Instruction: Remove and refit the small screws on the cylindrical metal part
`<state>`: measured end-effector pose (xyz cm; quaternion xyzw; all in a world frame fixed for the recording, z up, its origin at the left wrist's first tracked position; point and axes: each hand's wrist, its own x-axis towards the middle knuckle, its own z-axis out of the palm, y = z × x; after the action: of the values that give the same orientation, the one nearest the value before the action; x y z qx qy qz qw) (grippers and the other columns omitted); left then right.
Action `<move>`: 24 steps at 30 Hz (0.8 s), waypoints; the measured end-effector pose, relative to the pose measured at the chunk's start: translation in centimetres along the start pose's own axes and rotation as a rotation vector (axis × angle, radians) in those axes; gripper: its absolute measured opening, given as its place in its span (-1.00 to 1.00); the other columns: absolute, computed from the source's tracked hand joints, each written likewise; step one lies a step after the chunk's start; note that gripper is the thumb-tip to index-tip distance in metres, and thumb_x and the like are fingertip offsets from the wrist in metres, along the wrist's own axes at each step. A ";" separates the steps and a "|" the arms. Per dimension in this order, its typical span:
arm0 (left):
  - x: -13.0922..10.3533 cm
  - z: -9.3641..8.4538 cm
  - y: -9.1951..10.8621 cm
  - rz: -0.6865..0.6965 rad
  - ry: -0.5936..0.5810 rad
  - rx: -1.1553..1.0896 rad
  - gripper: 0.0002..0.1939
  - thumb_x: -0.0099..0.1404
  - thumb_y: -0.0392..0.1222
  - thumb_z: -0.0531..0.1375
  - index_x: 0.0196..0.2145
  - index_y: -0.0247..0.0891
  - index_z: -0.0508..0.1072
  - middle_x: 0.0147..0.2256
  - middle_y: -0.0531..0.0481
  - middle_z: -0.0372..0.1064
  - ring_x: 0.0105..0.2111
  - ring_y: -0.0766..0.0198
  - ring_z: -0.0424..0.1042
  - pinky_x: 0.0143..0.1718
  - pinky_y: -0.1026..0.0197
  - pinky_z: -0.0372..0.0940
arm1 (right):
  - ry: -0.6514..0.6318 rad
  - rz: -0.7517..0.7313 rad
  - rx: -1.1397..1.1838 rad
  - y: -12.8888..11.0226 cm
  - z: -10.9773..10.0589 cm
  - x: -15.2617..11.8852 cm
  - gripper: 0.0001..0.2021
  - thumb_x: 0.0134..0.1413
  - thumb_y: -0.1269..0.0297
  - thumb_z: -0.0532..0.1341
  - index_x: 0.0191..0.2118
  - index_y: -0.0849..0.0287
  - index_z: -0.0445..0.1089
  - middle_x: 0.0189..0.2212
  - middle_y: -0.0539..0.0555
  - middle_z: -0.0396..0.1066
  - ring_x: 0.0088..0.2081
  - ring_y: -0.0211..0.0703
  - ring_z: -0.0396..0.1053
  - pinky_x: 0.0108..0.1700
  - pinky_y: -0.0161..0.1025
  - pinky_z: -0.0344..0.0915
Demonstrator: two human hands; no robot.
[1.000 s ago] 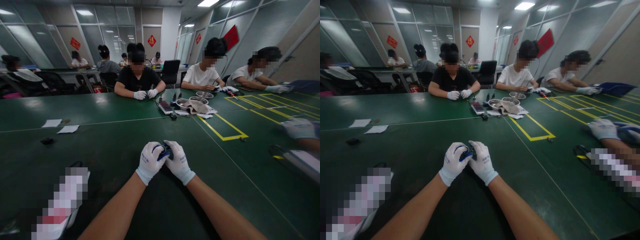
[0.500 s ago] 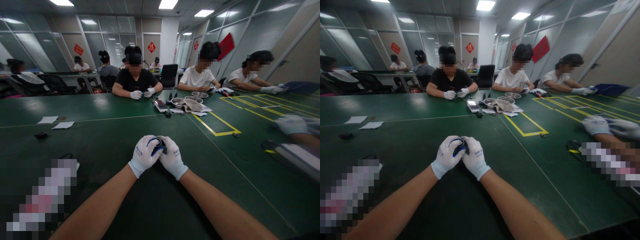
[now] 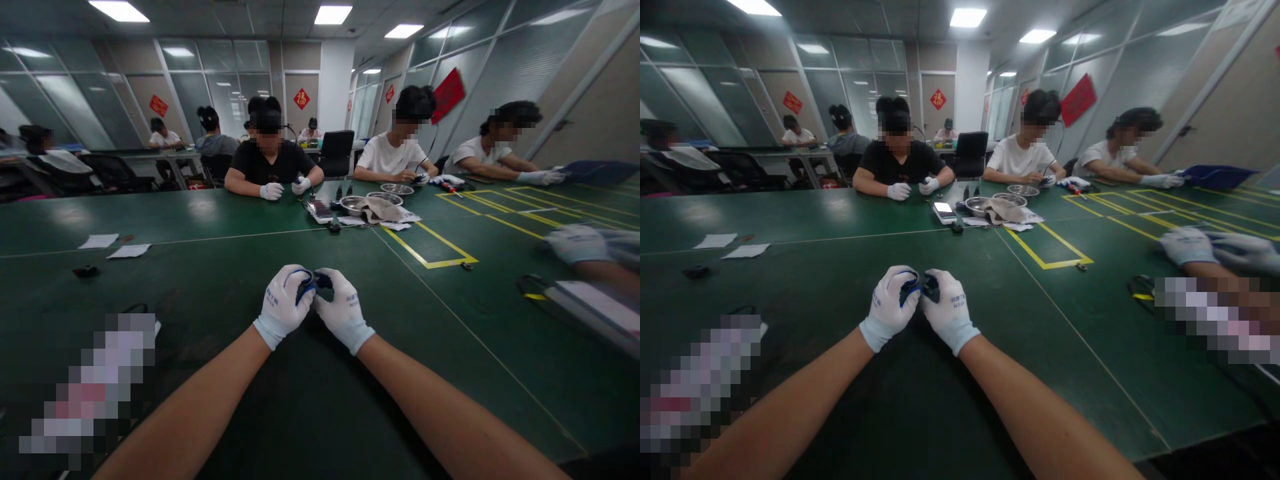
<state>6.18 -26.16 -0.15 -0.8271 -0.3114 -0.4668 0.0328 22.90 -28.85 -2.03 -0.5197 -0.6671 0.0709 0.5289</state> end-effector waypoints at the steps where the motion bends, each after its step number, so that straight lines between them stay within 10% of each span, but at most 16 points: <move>1: 0.0 -0.1 0.0 -0.018 0.005 -0.002 -0.82 0.40 -0.19 0.16 -0.05 -0.16 0.39 -0.05 -0.17 0.48 -0.07 0.06 0.53 -0.08 0.01 0.49 | -0.015 0.001 -0.014 0.0 -0.2 0.1 -0.72 0.03 0.37 0.32 -0.08 0.09 0.50 -0.20 0.13 0.60 -0.18 0.05 0.57 -0.09 0.00 0.54; 24: 0.3 0.1 0.1 0.088 0.080 -0.044 -0.82 0.43 -0.17 0.17 -0.04 -0.18 0.40 -0.07 -0.15 0.45 -0.12 0.11 0.53 -0.13 0.08 0.50 | -0.117 -0.094 -0.106 0.1 -0.7 0.3 -0.78 0.00 0.43 0.30 -0.17 0.12 0.50 -0.22 0.14 0.56 -0.15 0.07 0.50 -0.07 -0.03 0.41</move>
<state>6.42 -26.11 0.07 -0.8213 -0.2627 -0.5042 0.0474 23.51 -28.92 -1.59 -0.5101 -0.7235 0.0409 0.4634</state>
